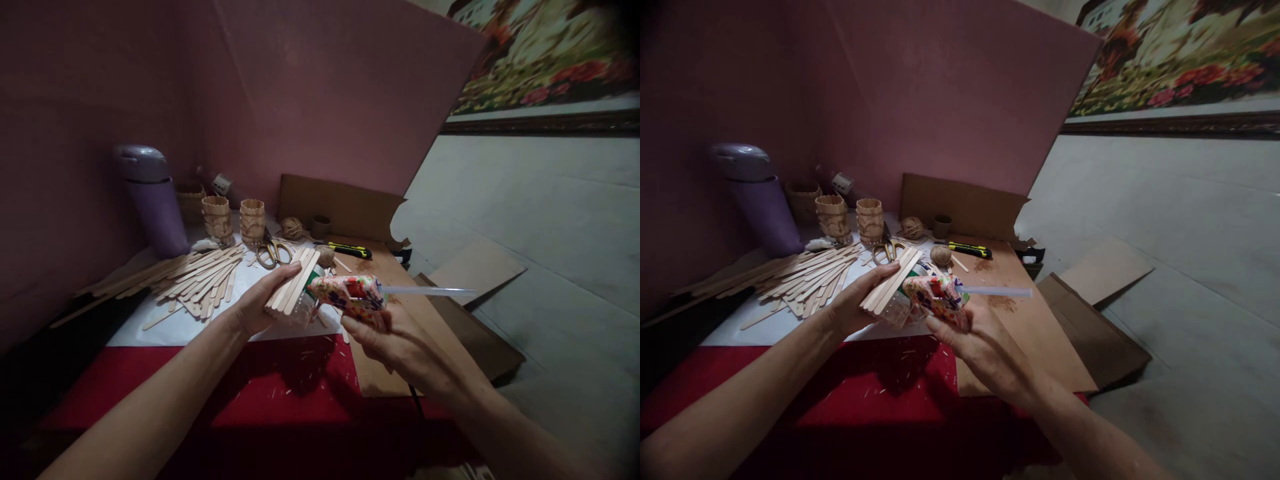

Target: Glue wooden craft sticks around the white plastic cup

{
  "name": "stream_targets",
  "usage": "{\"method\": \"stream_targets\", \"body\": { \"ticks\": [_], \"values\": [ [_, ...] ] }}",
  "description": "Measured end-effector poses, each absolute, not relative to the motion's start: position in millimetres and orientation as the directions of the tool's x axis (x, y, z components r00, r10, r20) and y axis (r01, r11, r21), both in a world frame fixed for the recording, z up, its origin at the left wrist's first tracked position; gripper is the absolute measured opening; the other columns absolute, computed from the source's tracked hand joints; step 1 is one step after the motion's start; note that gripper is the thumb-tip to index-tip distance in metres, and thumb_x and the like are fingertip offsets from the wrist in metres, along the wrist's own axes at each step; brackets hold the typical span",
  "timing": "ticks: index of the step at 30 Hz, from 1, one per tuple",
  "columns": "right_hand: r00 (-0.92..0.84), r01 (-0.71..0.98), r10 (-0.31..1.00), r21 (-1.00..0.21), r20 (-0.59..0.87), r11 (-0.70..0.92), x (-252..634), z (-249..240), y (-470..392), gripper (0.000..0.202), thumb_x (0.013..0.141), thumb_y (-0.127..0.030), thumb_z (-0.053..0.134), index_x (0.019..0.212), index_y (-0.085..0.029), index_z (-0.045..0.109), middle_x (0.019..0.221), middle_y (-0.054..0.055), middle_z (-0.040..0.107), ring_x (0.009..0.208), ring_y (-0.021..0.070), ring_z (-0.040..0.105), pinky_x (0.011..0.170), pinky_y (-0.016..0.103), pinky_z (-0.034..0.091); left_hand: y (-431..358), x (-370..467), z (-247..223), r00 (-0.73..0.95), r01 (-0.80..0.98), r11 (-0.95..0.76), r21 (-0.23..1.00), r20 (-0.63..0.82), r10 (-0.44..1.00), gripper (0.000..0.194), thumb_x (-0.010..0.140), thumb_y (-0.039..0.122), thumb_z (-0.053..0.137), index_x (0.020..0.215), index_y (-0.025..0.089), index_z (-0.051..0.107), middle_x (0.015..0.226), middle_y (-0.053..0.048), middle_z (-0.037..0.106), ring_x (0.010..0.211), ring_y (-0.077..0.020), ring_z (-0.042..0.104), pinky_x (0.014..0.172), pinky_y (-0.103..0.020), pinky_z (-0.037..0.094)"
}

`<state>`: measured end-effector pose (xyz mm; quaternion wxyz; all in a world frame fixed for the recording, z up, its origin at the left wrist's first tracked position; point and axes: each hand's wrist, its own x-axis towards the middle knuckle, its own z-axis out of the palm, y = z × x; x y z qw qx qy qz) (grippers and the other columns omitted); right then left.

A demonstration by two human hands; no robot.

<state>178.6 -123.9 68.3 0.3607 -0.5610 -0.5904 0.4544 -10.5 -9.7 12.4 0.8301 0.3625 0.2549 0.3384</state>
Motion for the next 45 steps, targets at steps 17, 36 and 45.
{"method": "stream_targets", "body": {
  "ticks": [17, 36, 45],
  "values": [
    [-0.096, 0.299, 0.991, -0.952, -0.094, -0.061, 176.8, 75.5, -122.3, 0.049, 0.079, -0.057, 0.072, 0.058, -0.023, 0.045, 0.049, -0.006, 0.040, 0.044, 0.0076, 0.031, 0.041, 0.024, 0.027, -11.2, -12.2, 13.3, 0.648, -0.341, 0.519, 0.784, -0.204, 0.734, 0.036, 0.093, 0.036, 0.054, 0.104, 0.005, 0.071, 0.081, -0.017, 0.076, 0.059, -0.0240, 0.071, 0.057, -0.036, 0.061],
    [-0.040, 0.355, 0.994, -0.931, -0.106, -0.085, 180.7, 73.0, -120.4, 0.043, 0.076, -0.059, 0.069, 0.066, -0.023, 0.047, 0.049, -0.006, 0.041, 0.044, 0.0083, 0.034, 0.042, 0.025, 0.025, -13.2, -13.2, 13.9, 0.638, -0.324, 0.508, 0.798, -0.212, 0.740, 0.034, 0.093, 0.035, 0.055, 0.103, 0.006, 0.070, 0.079, -0.016, 0.076, 0.059, -0.0245, 0.072, 0.060, -0.037, 0.061],
    [-0.002, 0.397, 0.994, -0.912, -0.112, -0.102, 189.0, 64.5, -120.1, 0.048, 0.078, -0.065, 0.067, 0.067, -0.022, 0.048, 0.054, -0.006, 0.043, 0.046, 0.0077, 0.036, 0.040, 0.023, 0.027, -13.7, -14.0, 14.2, 0.653, -0.333, 0.507, 0.795, -0.193, 0.732, 0.032, 0.092, 0.033, 0.058, 0.106, 0.007, 0.070, 0.079, -0.015, 0.076, 0.060, -0.0250, 0.072, 0.059, -0.036, 0.061]
  ]
}}
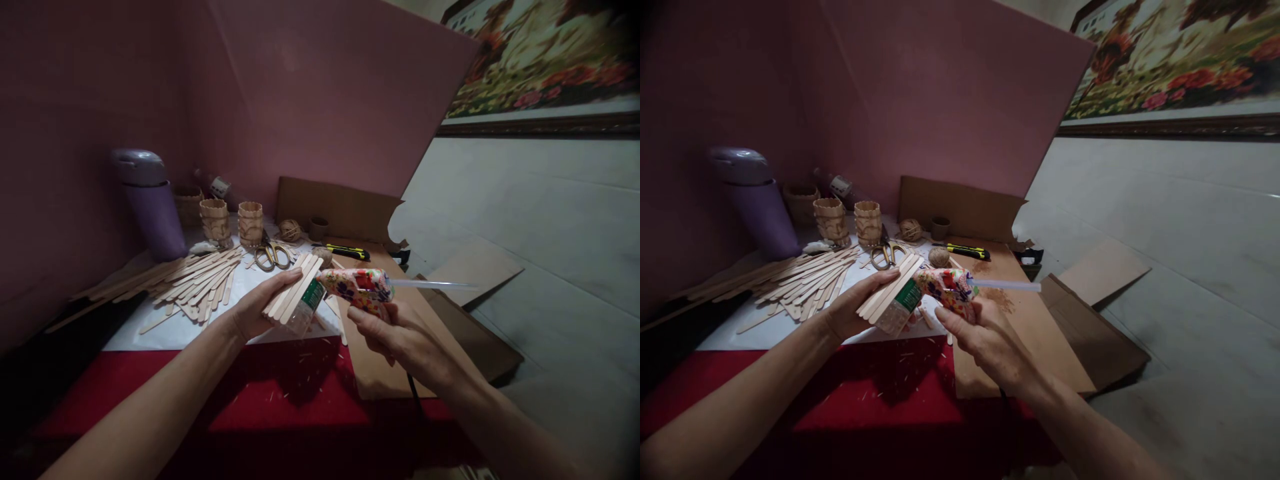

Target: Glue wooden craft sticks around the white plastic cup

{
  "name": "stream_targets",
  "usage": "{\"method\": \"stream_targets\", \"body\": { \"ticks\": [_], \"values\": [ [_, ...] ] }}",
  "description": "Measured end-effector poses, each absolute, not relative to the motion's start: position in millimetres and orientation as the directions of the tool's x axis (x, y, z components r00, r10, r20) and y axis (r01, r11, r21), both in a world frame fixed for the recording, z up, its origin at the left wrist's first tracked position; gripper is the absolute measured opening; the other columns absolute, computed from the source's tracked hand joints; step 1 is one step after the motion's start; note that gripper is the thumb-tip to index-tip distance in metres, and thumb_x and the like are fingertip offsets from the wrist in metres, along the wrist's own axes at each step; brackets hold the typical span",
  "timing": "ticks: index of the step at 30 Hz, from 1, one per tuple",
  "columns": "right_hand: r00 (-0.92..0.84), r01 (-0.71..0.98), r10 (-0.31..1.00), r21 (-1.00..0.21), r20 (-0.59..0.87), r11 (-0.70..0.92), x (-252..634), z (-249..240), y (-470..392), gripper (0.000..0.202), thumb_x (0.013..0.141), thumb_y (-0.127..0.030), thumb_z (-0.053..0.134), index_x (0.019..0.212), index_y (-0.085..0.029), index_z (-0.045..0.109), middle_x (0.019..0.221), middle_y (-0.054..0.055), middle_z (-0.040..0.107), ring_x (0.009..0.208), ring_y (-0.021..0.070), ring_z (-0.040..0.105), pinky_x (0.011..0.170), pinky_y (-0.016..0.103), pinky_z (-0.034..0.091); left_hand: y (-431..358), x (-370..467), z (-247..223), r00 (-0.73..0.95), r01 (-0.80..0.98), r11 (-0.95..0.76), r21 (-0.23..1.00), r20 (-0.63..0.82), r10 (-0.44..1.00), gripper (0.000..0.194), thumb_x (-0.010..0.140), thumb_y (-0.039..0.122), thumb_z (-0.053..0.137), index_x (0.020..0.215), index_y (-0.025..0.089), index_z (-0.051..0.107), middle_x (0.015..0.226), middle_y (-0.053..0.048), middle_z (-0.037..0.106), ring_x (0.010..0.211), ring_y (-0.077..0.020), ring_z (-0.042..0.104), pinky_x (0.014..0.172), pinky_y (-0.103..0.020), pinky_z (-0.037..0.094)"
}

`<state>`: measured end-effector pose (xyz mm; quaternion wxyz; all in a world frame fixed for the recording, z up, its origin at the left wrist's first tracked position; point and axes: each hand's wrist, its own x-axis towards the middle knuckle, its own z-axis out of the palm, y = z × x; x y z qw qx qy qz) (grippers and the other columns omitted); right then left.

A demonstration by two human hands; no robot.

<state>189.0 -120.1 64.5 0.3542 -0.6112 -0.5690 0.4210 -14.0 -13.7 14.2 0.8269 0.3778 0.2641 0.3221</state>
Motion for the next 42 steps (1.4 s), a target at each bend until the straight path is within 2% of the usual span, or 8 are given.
{"method": "stream_targets", "body": {
  "ticks": [6, 11, 17, 23, 32, 42],
  "values": [
    [-0.015, 0.388, 0.995, -0.918, -0.095, -0.082, 188.1, 65.9, -119.5, 0.052, 0.077, -0.067, 0.066, 0.063, -0.022, 0.045, 0.055, -0.004, 0.043, 0.048, 0.0081, 0.036, 0.041, 0.023, 0.027, -11.7, -14.9, 11.3, 0.675, -0.337, 0.509, 0.792, -0.174, 0.717, 0.035, 0.090, 0.034, 0.062, 0.111, 0.007, 0.069, 0.081, -0.016, 0.077, 0.061, -0.0249, 0.073, 0.060, -0.035, 0.061],
    [-0.033, 0.395, 0.996, -0.917, -0.077, -0.058, 187.7, 66.3, -119.3, 0.051, 0.079, -0.065, 0.063, 0.062, -0.022, 0.043, 0.055, -0.004, 0.042, 0.048, 0.0082, 0.035, 0.042, 0.023, 0.027, -12.0, -15.2, 11.7, 0.688, -0.322, 0.531, 0.784, -0.191, 0.700, 0.033, 0.091, 0.036, 0.059, 0.105, 0.007, 0.069, 0.081, -0.016, 0.077, 0.062, -0.0255, 0.073, 0.059, -0.035, 0.061],
    [0.026, 0.439, 0.993, -0.891, -0.116, -0.115, 193.6, 59.4, -118.9, 0.054, 0.080, -0.068, 0.062, 0.060, -0.022, 0.043, 0.055, -0.004, 0.042, 0.047, 0.0081, 0.034, 0.041, 0.023, 0.025, -14.3, -14.3, 15.7, 0.678, -0.336, 0.520, 0.785, -0.182, 0.712, 0.029, 0.092, 0.032, 0.059, 0.102, 0.007, 0.069, 0.080, -0.015, 0.076, 0.061, -0.0241, 0.073, 0.059, -0.034, 0.061],
    [0.060, 0.412, 0.992, -0.903, -0.108, -0.123, 190.7, 61.8, -118.2, 0.053, 0.077, -0.068, 0.065, 0.061, -0.022, 0.043, 0.053, -0.005, 0.042, 0.045, 0.0077, 0.034, 0.040, 0.023, 0.023, -13.5, -15.1, 13.8, 0.705, -0.319, 0.535, 0.782, -0.181, 0.685, 0.032, 0.090, 0.036, 0.061, 0.104, 0.007, 0.069, 0.081, -0.015, 0.076, 0.062, -0.0256, 0.073, 0.059, -0.036, 0.061],
    [0.039, 0.402, 0.995, -0.910, -0.090, -0.098, 195.8, 54.3, -117.5, 0.052, 0.083, -0.067, 0.063, 0.066, -0.022, 0.044, 0.056, -0.005, 0.042, 0.046, 0.0072, 0.034, 0.040, 0.022, 0.024, -17.8, -13.5, 20.3, 0.669, -0.314, 0.534, 0.785, -0.217, 0.711, 0.030, 0.094, 0.031, 0.052, 0.103, 0.008, 0.068, 0.078, -0.014, 0.075, 0.060, -0.0250, 0.072, 0.056, -0.036, 0.060],
    [0.042, 0.366, 0.997, -0.928, -0.064, -0.075, 195.4, 53.4, -116.9, 0.051, 0.082, -0.066, 0.065, 0.067, -0.021, 0.046, 0.054, -0.006, 0.042, 0.046, 0.0071, 0.034, 0.038, 0.020, 0.026, -17.3, -12.5, 21.3, 0.663, -0.306, 0.559, 0.770, -0.249, 0.706, 0.032, 0.095, 0.032, 0.051, 0.104, 0.007, 0.067, 0.077, -0.014, 0.075, 0.058, -0.0253, 0.072, 0.054, -0.036, 0.060]
  ]
}}
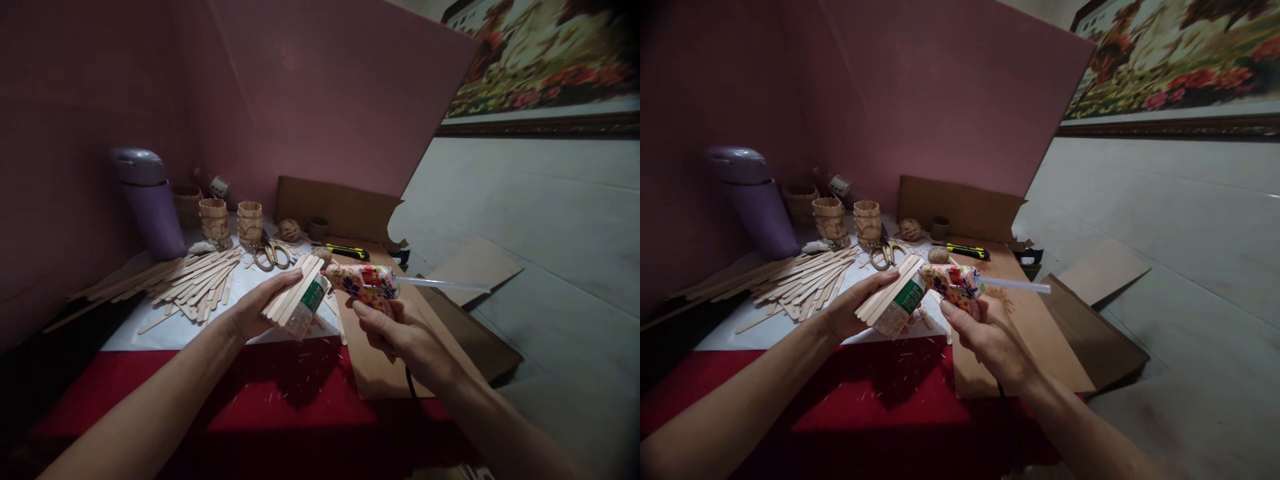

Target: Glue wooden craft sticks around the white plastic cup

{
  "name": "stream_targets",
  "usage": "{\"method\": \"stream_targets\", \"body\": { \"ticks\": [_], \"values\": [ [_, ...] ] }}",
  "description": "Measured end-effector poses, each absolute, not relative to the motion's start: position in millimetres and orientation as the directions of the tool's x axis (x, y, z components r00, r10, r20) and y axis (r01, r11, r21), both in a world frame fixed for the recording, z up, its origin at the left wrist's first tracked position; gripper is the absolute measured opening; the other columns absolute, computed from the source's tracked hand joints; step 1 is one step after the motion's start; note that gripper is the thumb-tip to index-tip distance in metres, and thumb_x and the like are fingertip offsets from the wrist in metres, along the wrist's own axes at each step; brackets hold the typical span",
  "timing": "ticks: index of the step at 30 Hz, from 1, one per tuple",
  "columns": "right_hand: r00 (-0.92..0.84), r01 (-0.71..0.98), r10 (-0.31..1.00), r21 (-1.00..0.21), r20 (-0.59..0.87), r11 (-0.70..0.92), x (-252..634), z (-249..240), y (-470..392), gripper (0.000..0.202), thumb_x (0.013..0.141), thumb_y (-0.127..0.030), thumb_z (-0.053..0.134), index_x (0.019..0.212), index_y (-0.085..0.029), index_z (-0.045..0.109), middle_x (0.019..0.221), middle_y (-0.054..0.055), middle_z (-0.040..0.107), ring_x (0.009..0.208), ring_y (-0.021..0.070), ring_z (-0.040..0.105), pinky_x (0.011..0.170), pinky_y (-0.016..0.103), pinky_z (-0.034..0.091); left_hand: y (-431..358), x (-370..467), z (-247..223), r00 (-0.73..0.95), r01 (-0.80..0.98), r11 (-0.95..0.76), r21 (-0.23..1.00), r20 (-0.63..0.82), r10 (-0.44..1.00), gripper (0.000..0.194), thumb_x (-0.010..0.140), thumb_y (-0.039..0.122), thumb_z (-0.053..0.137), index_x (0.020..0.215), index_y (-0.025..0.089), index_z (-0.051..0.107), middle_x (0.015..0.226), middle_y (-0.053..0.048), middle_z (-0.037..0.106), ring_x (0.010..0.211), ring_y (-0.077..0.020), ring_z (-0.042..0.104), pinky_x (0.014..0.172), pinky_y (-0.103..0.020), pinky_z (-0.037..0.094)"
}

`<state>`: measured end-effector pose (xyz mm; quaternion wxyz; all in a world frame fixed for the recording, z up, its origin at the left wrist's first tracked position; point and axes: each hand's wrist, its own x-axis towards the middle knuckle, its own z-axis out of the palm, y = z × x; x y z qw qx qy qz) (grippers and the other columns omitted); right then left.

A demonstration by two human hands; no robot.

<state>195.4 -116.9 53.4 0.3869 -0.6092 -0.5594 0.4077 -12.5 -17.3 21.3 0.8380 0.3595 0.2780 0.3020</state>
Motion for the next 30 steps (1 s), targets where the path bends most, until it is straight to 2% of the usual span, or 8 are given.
{"method": "stream_targets", "body": {
  "ticks": [15, 30],
  "values": [
    [0.019, 0.305, 0.999, -0.951, -0.041, -0.045, 193.8, 45.9, -113.9, 0.046, 0.082, -0.063, 0.064, 0.074, -0.019, 0.054, 0.053, -0.007, 0.040, 0.045, 0.0064, 0.032, 0.036, 0.019, 0.024, -18.6, -12.1, 21.7, 0.657, -0.301, 0.533, 0.790, -0.233, 0.717, 0.033, 0.097, 0.031, 0.046, 0.105, 0.007, 0.066, 0.076, -0.014, 0.075, 0.058, -0.0248, 0.072, 0.053, -0.034, 0.060],
    [0.020, 0.280, 0.999, -0.959, -0.045, -0.049, 189.6, 52.5, -118.0, 0.048, 0.080, -0.065, 0.064, 0.069, -0.020, 0.048, 0.053, -0.006, 0.042, 0.045, 0.0065, 0.034, 0.037, 0.018, 0.026, -18.7, -11.2, 24.5, 0.645, -0.301, 0.546, 0.782, -0.255, 0.721, 0.034, 0.097, 0.030, 0.044, 0.100, 0.006, 0.068, 0.074, -0.014, 0.075, 0.056, -0.0239, 0.071, 0.053, -0.034, 0.060]
  ]
}}
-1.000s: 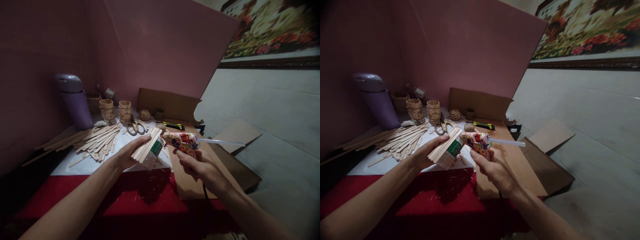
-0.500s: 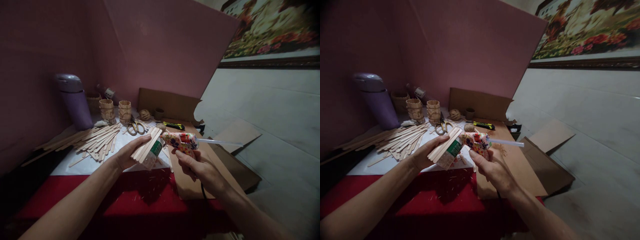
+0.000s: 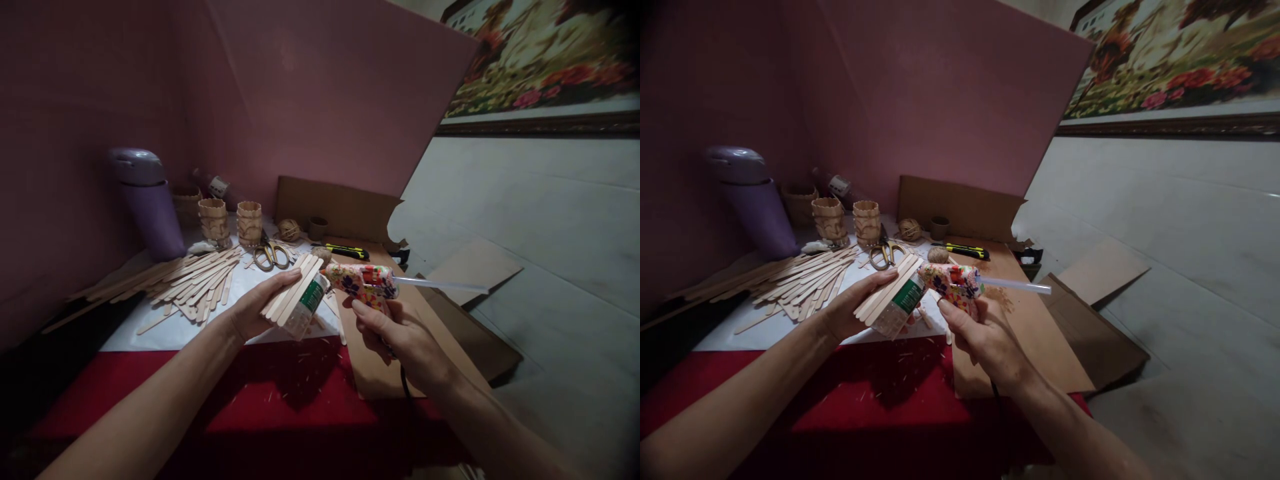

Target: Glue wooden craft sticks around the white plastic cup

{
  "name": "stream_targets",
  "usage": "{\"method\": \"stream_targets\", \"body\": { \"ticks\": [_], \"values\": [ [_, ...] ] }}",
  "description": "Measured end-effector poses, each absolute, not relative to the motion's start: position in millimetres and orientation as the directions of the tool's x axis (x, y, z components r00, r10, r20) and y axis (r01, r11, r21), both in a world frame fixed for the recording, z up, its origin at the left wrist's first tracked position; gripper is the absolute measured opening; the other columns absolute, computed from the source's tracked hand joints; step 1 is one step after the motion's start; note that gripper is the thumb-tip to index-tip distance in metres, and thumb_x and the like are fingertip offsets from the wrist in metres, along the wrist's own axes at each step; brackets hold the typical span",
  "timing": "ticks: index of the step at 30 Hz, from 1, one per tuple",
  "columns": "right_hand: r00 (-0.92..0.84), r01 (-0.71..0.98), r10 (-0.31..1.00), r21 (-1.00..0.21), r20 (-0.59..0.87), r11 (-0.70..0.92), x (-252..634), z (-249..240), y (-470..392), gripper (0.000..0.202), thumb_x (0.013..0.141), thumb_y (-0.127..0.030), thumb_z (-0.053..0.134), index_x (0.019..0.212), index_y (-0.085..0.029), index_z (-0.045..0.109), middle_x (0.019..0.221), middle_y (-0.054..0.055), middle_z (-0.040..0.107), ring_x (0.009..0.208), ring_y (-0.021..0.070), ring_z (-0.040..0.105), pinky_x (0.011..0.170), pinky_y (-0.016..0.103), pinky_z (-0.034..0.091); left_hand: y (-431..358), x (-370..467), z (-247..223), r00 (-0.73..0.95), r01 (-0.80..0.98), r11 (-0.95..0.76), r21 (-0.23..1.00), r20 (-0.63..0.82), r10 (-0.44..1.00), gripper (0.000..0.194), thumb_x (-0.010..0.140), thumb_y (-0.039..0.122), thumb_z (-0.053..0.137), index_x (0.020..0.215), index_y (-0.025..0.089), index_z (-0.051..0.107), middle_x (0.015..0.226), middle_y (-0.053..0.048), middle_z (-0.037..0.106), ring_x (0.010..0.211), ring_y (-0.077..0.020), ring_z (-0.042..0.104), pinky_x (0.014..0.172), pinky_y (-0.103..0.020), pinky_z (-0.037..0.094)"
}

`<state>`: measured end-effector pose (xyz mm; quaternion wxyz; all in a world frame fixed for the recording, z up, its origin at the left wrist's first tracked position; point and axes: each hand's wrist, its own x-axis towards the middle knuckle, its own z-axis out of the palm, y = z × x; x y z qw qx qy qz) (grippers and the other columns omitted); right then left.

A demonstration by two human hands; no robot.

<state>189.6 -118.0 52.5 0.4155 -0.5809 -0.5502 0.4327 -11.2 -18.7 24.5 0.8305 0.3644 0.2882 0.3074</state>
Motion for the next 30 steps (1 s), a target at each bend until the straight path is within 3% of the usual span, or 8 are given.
{"method": "stream_targets", "body": {
  "ticks": [16, 30],
  "values": [
    [0.004, 0.324, 0.998, -0.944, -0.058, -0.056, 188.7, 55.1, -120.0, 0.046, 0.082, -0.063, 0.062, 0.070, -0.021, 0.047, 0.055, -0.006, 0.041, 0.046, 0.0065, 0.035, 0.036, 0.018, 0.027, -17.6, -13.3, 21.2, 0.680, -0.308, 0.553, 0.774, -0.227, 0.697, 0.034, 0.095, 0.033, 0.050, 0.109, 0.007, 0.065, 0.078, -0.014, 0.075, 0.059, -0.0250, 0.072, 0.055, -0.034, 0.060],
    [0.027, 0.304, 0.997, -0.950, -0.070, -0.075, 189.0, 54.7, -120.0, 0.048, 0.079, -0.064, 0.066, 0.067, -0.022, 0.047, 0.054, -0.006, 0.041, 0.045, 0.0073, 0.034, 0.036, 0.019, 0.025, -14.8, -14.6, 17.7, 0.693, -0.320, 0.519, 0.793, -0.177, 0.699, 0.032, 0.090, 0.034, 0.060, 0.106, 0.007, 0.067, 0.080, -0.015, 0.076, 0.062, -0.0261, 0.073, 0.056, -0.035, 0.060]
  ]
}}
